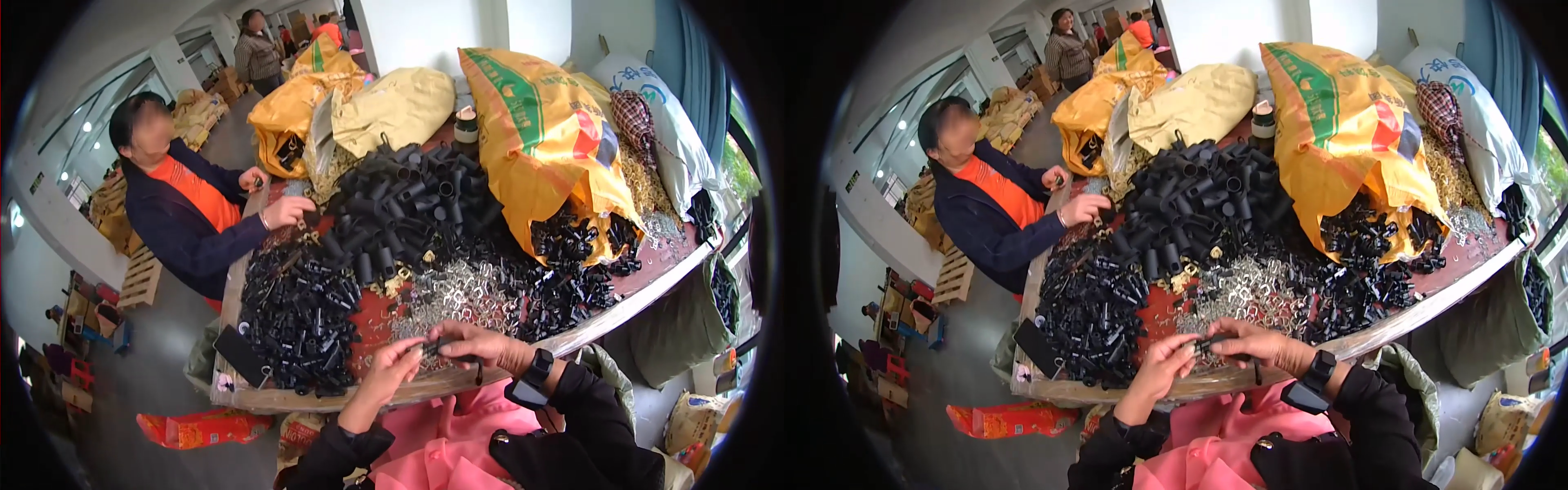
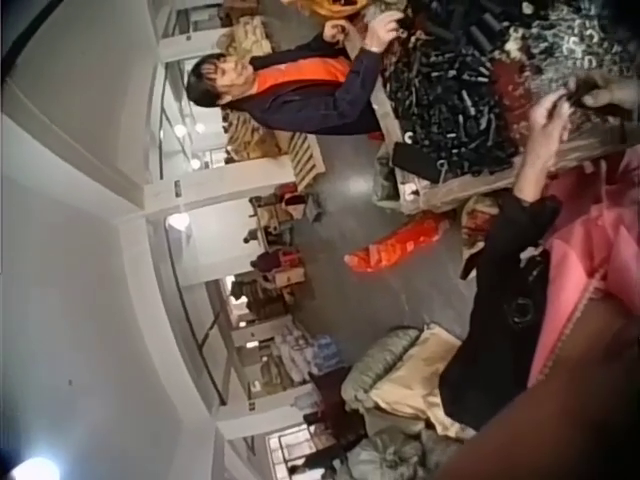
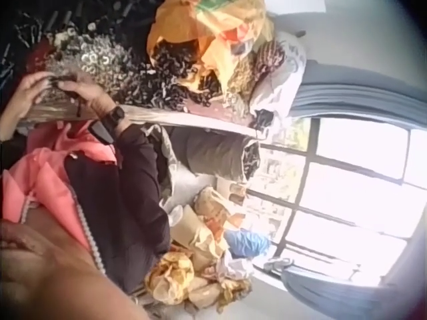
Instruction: Manual assembly of small black plastic and metal components at a workbench.
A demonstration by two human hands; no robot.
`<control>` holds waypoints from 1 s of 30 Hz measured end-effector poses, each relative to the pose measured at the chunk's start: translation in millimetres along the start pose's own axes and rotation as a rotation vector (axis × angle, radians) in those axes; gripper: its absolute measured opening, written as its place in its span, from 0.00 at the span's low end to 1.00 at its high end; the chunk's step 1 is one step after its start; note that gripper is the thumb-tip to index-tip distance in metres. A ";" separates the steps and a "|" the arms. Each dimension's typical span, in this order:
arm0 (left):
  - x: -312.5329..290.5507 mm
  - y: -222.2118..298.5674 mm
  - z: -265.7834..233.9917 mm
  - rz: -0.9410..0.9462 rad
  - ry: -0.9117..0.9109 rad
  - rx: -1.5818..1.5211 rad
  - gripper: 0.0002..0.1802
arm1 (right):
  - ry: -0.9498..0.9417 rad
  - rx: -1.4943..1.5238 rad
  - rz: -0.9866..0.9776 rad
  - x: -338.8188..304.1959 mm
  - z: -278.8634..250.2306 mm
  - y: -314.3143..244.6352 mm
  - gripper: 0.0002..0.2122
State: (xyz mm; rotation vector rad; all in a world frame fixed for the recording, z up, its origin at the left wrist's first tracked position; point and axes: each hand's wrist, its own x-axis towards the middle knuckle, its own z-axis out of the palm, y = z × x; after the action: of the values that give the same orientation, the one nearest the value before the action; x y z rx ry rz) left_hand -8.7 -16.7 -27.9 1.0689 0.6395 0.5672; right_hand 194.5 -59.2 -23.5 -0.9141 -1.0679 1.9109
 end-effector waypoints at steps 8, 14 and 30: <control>-4.3 6.6 0.3 -0.097 -0.041 0.314 0.15 | 0.001 -0.810 -0.381 11.3 -7.2 10.2 0.14; 0.3 3.5 -6.4 -0.049 0.011 0.051 0.13 | 0.165 -0.770 -0.422 1.8 6.3 -3.2 0.17; 7.8 -4.8 5.2 -0.096 -0.049 -0.150 0.12 | 0.138 -1.340 -0.918 -16.5 5.7 -8.2 0.24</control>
State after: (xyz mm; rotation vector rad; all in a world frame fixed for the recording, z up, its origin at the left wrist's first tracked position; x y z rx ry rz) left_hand 1.0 -16.2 -32.1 0.9037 0.5930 0.4964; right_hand 199.5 -72.4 -10.3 -0.8813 -2.1911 0.2223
